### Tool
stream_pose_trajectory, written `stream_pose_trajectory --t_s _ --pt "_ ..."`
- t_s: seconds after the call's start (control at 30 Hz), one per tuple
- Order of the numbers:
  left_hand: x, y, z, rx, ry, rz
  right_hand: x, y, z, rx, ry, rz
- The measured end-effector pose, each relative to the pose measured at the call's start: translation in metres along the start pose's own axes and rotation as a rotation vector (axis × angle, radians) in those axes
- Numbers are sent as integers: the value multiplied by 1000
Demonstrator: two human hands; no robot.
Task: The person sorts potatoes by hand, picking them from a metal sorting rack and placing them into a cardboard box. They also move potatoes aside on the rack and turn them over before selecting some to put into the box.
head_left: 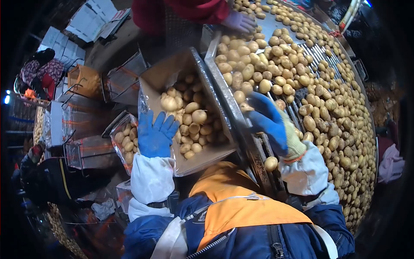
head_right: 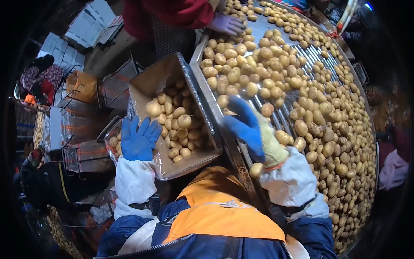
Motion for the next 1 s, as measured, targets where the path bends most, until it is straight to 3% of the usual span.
stream_pose_trajectory --t_s 0.07,0.1,0.17,0.2,0.23,0.27,0.37,0.43,0.53,0.6,0.67,0.7,0.73,0.77,0.8,0.83,0.87,0.93,1.0 --pt "-4 -3 -4 17 159 -95 -32 -13 9 -42 -108 128" --pt "-11 -4 -21 3 126 -349 -54 -21 14 -122 -261 193" --pt "13 -37 -50 21 621 -541 -90 -39 13 -367 -727 275" --pt "12 -41 -73 -102 642 -669 -85 -52 -4 -329 -1050 331" --pt "11 -45 -94 -227 660 -796 -92 -60 -2 -254 -1157 341" --pt "27 -61 -99 -301 745 -788 -99 -68 5 -176 -1263 353" --pt "60 -80 -121 -371 818 -800 -78 -90 22 -249 -1418 197" --pt "85 -88 -114 -220 1202 -781 -45 -87 30 -222 -1454 -12" --pt "93 -83 -125 -113 1271 -884 -42 -59 49 -225 -1569 -101" --pt "92 -75 -126 -104 1269 -845 -50 -30 21 -398 -1566 93" --pt "81 -45 -119 -22 769 -662 -54 -15 -5 -520 -1470 242" --pt "52 -16 -125 -210 593 -320 -57 -11 -9 -517 -1480 247" --pt "46 -2 -112 -424 428 -104 -59 -9 -13 -512 -1489 255" --pt "61 12 -75 86 1043 -187 -59 -8 -12 -511 -1488 256" --pt "38 62 -77 313 1379 -126 -59 -11 -10 -524 -1460 250" --pt "20 103 -83 404 1478 -69 -59 -14 -8 -535 -1434 243" --pt "47 94 -61 578 1595 52 -58 -16 -6 -530 -1436 240" --pt "75 88 -53 551 2053 -207 -61 -17 4 -390 -1330 201" --pt "88 82 -66 625 2155 -262 -66 -21 4 -393 -1335 230"
Point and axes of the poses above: each hand's wrist, its own y-axis towards the middle knuckle, its own x-axis out of the palm, z = x × y, the point moved 9 cm from there along y, towards the middle knuckle, and after that the axes turned 8 degrees about y, right-handed, at the moved point
